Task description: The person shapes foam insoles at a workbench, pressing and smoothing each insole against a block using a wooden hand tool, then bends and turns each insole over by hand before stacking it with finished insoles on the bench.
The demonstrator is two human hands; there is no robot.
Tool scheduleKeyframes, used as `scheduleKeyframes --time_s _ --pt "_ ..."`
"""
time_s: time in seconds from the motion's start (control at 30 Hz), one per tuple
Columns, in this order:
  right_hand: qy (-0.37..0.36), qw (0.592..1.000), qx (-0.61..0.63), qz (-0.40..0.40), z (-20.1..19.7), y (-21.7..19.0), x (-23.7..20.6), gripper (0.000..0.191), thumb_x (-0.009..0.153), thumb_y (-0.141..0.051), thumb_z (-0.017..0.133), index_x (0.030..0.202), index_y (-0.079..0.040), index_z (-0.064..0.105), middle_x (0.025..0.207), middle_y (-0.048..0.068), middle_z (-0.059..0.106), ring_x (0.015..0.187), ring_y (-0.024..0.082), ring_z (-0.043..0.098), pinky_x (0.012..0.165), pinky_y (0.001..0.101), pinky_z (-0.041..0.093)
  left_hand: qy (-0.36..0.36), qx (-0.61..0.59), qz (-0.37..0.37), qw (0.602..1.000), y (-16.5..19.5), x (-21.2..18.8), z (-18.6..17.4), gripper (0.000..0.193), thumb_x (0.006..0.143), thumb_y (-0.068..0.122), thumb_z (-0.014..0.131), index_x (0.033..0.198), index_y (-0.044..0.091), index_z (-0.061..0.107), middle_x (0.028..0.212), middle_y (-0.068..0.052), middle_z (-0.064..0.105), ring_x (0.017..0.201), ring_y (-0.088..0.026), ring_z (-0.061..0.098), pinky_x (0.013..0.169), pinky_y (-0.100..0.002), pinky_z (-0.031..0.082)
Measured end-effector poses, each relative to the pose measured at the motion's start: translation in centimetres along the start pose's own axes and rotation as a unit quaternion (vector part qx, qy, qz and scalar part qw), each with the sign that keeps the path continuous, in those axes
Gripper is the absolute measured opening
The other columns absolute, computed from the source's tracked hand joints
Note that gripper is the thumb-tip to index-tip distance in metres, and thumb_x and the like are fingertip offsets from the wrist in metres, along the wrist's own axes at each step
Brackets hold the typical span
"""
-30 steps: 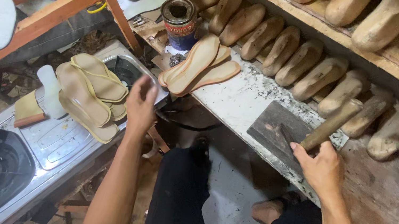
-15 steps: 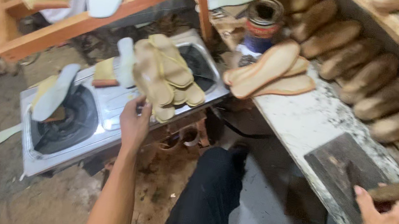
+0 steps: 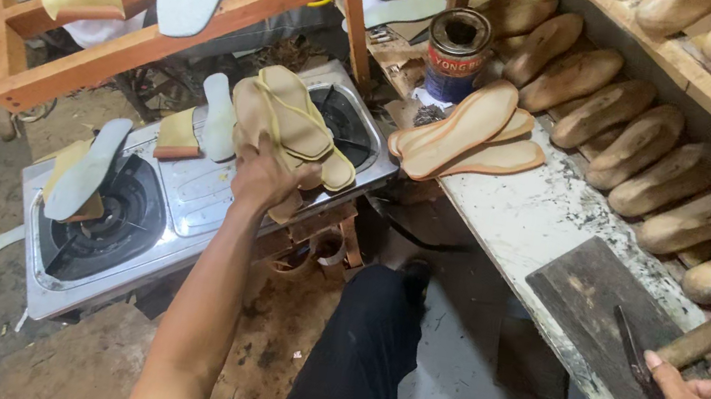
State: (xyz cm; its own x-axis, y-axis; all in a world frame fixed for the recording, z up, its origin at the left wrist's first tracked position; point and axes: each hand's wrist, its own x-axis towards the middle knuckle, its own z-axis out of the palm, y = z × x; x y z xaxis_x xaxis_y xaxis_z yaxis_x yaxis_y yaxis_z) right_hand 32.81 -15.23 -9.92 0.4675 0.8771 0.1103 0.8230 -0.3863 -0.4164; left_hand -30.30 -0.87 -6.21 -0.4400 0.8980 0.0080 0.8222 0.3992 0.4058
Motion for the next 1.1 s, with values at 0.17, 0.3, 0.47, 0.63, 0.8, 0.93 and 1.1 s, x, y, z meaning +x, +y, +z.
scheduleKeyframes --time_s 0.17,0.3,0.47,0.63,0.8,0.93,1.1 --pt "0.075 0.993 0.062 -0.067 0.0 -0.2 -2.4 0.071 0.091 -0.035 0.087 0.141 0.007 0.058 0.098 0.013 0.069 0.086 0.025 0.068 0.082 0.0387 0.055 -0.012 -0.037 0.052 0.998 -2.1 -0.2 0.5 0.089 0.075 0.036 0.074 0.151 0.007 0.038 0.134 -0.030 0.056 0.120 -0.047 0.058 0.099 -0.052 0.048" --pt "0.145 0.972 0.025 -0.181 -0.5 -2.4 -5.4 0.039 0.103 -0.025 0.082 0.126 0.000 0.066 0.104 0.008 0.067 0.095 0.020 0.065 0.092 0.0328 0.055 0.012 -0.050 0.005 0.999 -4.5 -1.6 -1.4 0.063 0.084 0.015 0.058 0.146 0.009 0.050 0.113 -0.028 0.069 0.107 -0.047 0.065 0.094 -0.054 0.048" --pt "0.125 0.955 0.102 -0.250 0.3 -8.6 -8.8 0.025 0.099 -0.019 0.079 0.118 -0.005 0.071 0.106 0.007 0.071 0.097 0.022 0.066 0.093 0.0344 0.055 0.124 -0.102 -0.028 0.987 -5.0 -5.3 -5.7 0.050 0.091 0.013 0.053 0.140 0.010 0.062 0.107 -0.029 0.071 0.101 -0.045 0.068 0.090 -0.052 0.051" --pt "-0.071 0.952 0.256 -0.153 2.9 -14.6 -12.1 0.035 0.083 -0.017 0.078 0.116 -0.006 0.073 0.097 0.005 0.075 0.091 0.017 0.072 0.086 0.0322 0.055 0.133 -0.205 0.042 0.969 -2.6 -12.2 -6.8 0.045 0.096 0.012 0.052 0.139 0.008 0.060 0.114 -0.027 0.070 0.103 -0.040 0.070 0.088 -0.048 0.053" --pt "-0.286 0.858 0.425 -0.037 7.5 -17.6 -14.9 0.049 0.082 -0.024 0.076 0.125 -0.004 0.066 0.100 0.007 0.076 0.090 0.016 0.071 0.076 0.0306 0.058 0.117 -0.304 0.277 0.904 3.7 -21.7 -0.7 0.051 0.087 -0.007 0.051 0.136 0.003 0.063 0.136 -0.022 0.067 0.126 -0.037 0.065 0.109 -0.044 0.049" --pt "-0.265 0.801 0.536 0.030 9.2 -17.1 -15.8 0.046 0.087 -0.029 0.072 0.126 -0.004 0.065 0.103 0.010 0.075 0.092 0.019 0.069 0.076 0.0327 0.056 -0.146 -0.205 0.394 0.884 7.4 -27.0 4.6 0.047 0.082 0.004 0.066 0.129 0.008 0.067 0.130 -0.015 0.071 0.129 -0.036 0.065 0.111 -0.042 0.053" --pt "-0.220 0.916 0.318 0.105 8.0 -12.9 -14.9 0.038 0.088 -0.031 0.073 0.109 0.000 0.082 0.097 0.016 0.080 0.086 0.026 0.081 0.080 0.0370 0.061 -0.119 -0.397 0.461 0.785 6.8 -30.3 7.6 0.076 0.086 0.021 0.086 0.148 -0.005 0.051 0.150 -0.026 0.053 0.142 -0.042 0.051 0.114 -0.048 0.040"
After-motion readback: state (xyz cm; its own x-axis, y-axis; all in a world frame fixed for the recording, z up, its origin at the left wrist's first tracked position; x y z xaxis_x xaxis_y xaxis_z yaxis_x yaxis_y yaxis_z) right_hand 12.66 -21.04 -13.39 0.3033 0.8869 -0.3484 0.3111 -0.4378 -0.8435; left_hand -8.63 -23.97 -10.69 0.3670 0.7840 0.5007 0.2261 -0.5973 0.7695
